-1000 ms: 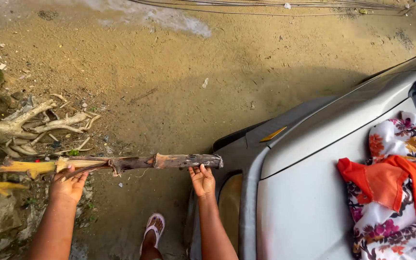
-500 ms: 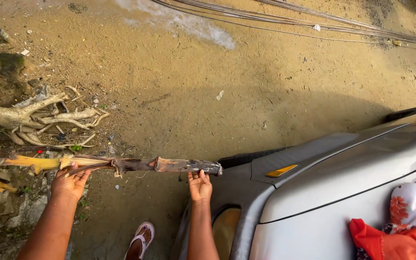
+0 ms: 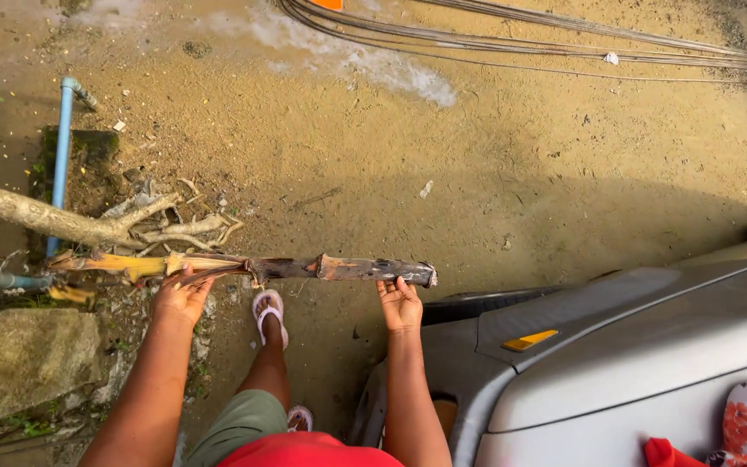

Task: Cleaning a bucket with a broom and water at a tap, followed by walking while carrying sugarcane and washing hands with soap.

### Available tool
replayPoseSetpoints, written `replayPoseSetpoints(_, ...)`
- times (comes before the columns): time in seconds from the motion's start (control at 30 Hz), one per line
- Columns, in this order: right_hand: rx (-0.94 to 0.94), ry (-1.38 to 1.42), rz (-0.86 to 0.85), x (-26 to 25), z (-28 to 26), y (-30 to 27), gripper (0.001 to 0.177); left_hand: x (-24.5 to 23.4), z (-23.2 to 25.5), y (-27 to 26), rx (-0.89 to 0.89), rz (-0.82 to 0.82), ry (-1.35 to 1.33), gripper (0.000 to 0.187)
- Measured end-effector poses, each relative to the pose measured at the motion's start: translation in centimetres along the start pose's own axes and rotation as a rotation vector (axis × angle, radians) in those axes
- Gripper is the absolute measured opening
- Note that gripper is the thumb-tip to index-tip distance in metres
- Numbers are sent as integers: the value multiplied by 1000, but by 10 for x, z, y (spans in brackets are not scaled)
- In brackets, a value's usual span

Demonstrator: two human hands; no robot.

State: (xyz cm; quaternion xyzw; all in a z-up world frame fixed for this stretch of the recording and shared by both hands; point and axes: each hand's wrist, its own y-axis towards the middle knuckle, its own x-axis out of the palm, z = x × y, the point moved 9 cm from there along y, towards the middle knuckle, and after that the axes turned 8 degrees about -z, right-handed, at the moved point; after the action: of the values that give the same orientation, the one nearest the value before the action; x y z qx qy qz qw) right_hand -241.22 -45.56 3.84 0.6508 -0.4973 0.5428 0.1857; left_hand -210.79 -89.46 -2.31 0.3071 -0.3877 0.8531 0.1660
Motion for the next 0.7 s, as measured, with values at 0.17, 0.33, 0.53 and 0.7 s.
replayPoseSetpoints(0.17,30,-85,-70,47,-18,94,28,59,-14,102,4,-61,-74,24)
replayPoseSetpoints(0.33,-4,-175,27,115,-44,195,39,142,-36,211,-58,-128,-133,28)
replayPoseSetpoints(0.53,-15,-185,-55,191,-46,300,36,251,17,290,-39,-135,-128,29)
replayPoseSetpoints(0.7,20,-196,-60,231,-33,356,38,285,42,356,-15,-244,-117,29)
